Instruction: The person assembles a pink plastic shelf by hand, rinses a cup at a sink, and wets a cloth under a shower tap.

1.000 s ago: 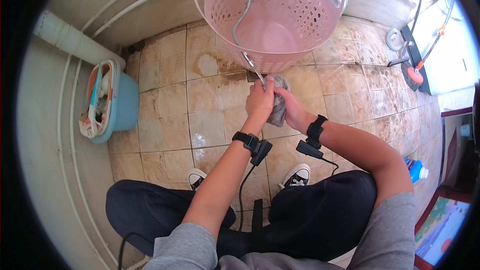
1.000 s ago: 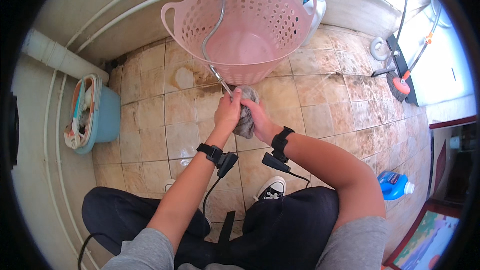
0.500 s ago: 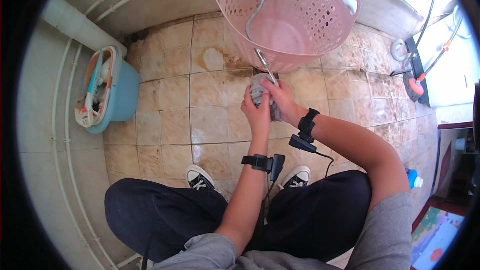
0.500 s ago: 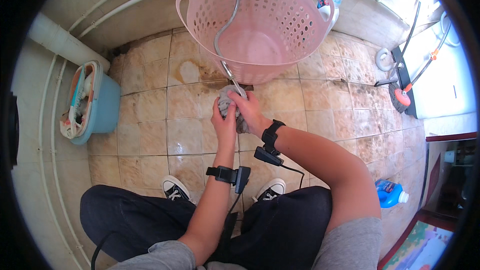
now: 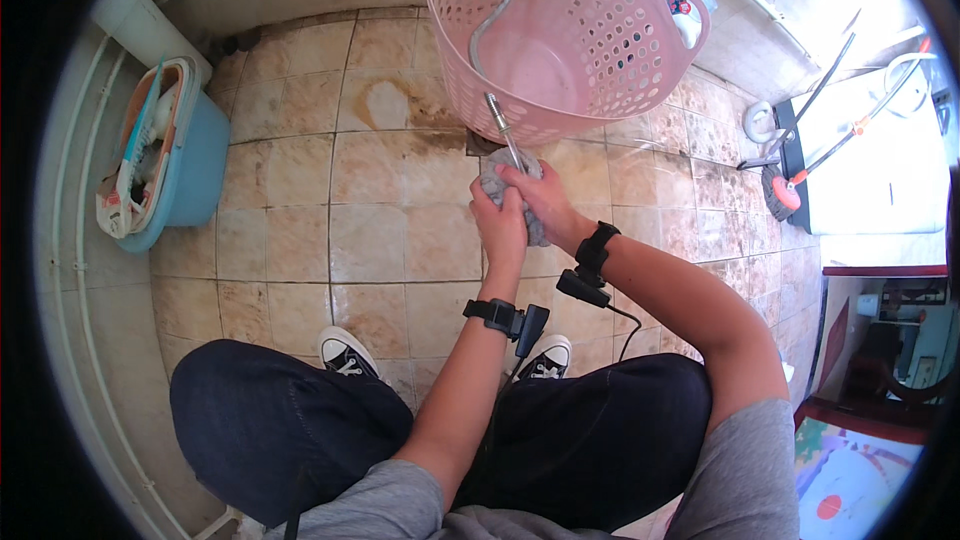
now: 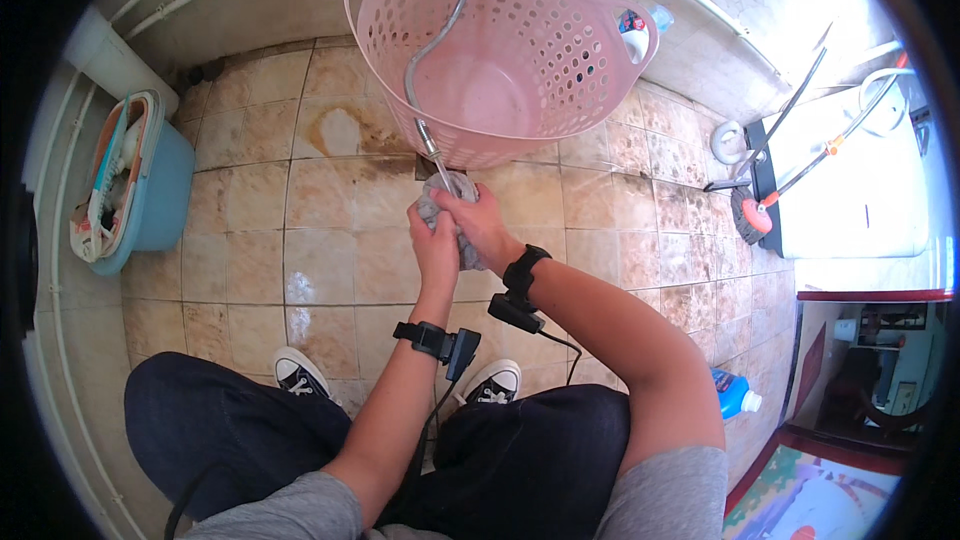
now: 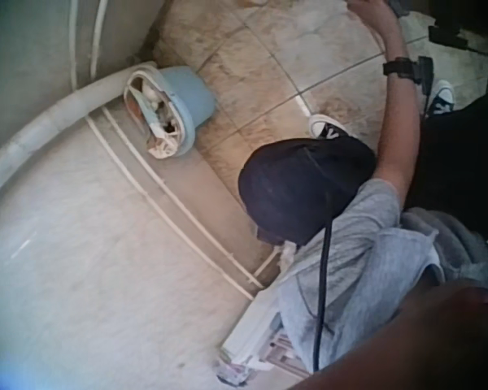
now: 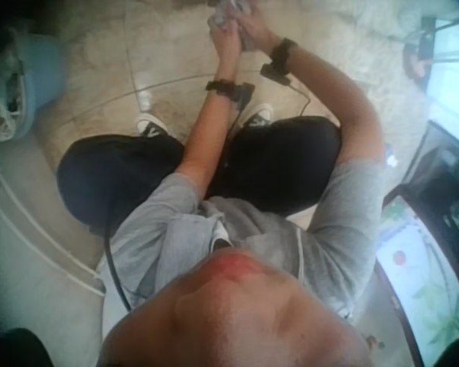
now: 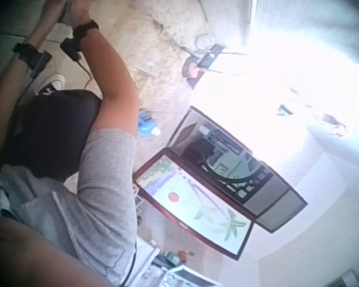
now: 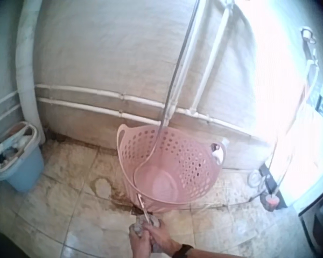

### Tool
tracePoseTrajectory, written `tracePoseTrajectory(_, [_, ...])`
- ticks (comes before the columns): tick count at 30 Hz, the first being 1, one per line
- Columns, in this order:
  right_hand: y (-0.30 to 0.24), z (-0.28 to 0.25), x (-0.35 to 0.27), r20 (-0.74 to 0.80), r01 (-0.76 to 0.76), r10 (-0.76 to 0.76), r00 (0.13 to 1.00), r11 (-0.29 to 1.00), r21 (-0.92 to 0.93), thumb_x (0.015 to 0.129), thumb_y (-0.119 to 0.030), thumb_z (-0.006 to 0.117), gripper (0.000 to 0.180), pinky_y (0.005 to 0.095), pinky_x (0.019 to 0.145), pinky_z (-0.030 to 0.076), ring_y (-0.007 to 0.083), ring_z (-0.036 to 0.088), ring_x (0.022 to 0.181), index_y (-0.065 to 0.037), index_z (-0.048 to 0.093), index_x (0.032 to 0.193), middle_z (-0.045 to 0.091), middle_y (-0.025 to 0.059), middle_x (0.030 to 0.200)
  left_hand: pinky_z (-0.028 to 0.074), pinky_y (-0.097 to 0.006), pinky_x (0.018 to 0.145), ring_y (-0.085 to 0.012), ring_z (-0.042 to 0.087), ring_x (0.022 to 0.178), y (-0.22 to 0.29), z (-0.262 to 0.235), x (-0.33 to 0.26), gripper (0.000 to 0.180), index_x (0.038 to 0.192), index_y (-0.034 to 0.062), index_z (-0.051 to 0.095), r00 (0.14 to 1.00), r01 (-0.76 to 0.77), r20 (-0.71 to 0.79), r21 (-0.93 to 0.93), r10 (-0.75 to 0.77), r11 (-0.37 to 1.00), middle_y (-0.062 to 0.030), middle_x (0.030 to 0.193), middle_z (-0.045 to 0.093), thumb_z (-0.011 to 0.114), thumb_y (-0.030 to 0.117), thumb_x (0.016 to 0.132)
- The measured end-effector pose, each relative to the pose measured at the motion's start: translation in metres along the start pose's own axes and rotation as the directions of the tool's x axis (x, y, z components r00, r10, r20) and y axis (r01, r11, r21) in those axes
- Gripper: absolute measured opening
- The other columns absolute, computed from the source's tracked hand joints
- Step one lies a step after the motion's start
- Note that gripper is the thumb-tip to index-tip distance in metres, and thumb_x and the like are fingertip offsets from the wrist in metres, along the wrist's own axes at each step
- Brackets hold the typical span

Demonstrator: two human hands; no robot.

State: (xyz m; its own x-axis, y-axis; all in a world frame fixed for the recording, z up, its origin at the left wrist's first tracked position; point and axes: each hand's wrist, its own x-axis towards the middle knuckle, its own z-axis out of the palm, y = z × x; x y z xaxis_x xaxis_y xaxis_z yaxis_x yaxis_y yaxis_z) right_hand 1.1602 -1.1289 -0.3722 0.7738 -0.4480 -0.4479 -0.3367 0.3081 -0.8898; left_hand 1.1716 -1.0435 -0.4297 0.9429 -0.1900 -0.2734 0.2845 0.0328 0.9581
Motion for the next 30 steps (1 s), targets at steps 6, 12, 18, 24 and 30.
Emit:
tracePoseTrajectory(6, [0.029,-0.013,0.001,-0.187,0.058,-0.066,0.980,0.997,-0.045,0.087,-0.018,0.075,0.041,0.0339,0.077,0.056,0.0166,0.066,0.089,0.000,0.058,0.120,0.068,0.0085,0.102,0.047,-0.051,0.094,-0.0466,0.060,0.108,0.003,0.008,-0.018,0.046,0.130,0.0014,0.049,0.999,-0.004,-0.032,0.121,0.007,0.993,-0.0298,0.119,0.059,0.061,0.024,0.091])
tracePoseTrajectory(12, [0.035,-0.022,0.004,-0.192,0.094,-0.128,0.973,0.980,-0.175,0.087,-0.014,0.073,0.038,0.0355,0.079,0.056,0.0178,0.066,0.090,0.000,0.059,0.119,0.068,0.0094,0.104,0.048,-0.049,0.095,-0.0438,0.061,0.107,-0.004,0.007,-0.017,0.052,0.133,0.0006,0.047,1.000,0.025,0.013,0.013,-0.025,1.000,-0.0280,0.119,0.060,0.065,0.020,0.088])
tracePoseTrajectory(18, [0.018,-0.023,0.005,-0.119,0.081,-0.071,0.990,0.994,0.078,0.085,-0.019,0.074,0.044,0.0359,0.083,0.055,0.0202,0.065,0.094,0.001,0.056,0.119,0.066,0.0127,0.107,0.050,-0.050,0.098,-0.0350,0.059,0.117,-0.037,0.004,-0.017,0.076,0.145,0.0103,0.034,0.967,0.242,0.047,-0.478,-0.251,0.844,-0.0158,0.132,0.055,0.076,0.030,0.085])
tracePoseTrajectory(24, [0.001,-0.049,-0.008,-0.006,-0.080,0.085,0.996,0.954,0.289,0.089,-0.017,0.066,0.039,0.0395,0.087,0.055,0.0243,0.066,0.100,-0.004,0.052,0.124,0.063,0.0111,0.111,0.048,-0.069,0.094,-0.0343,0.052,0.132,0.027,0.004,-0.034,0.070,0.145,0.0234,0.028,0.744,0.667,0.447,-0.521,-0.496,0.533,-0.0108,0.150,0.044,0.069,0.048,0.094])
tracePoseTrajectory(30, [-0.012,-0.046,-0.032,0.072,-0.102,0.095,0.993,0.989,0.109,0.093,-0.021,0.061,0.041,0.0401,0.093,0.052,0.0221,0.061,0.113,-0.008,0.048,0.130,0.061,0.0077,0.121,0.055,-0.046,0.095,-0.0263,0.062,0.119,0.007,-0.008,-0.012,0.054,0.138,0.0116,0.043,0.862,0.507,0.373,-0.626,-0.344,0.593,-0.0108,0.133,0.057,0.068,0.033,0.096])
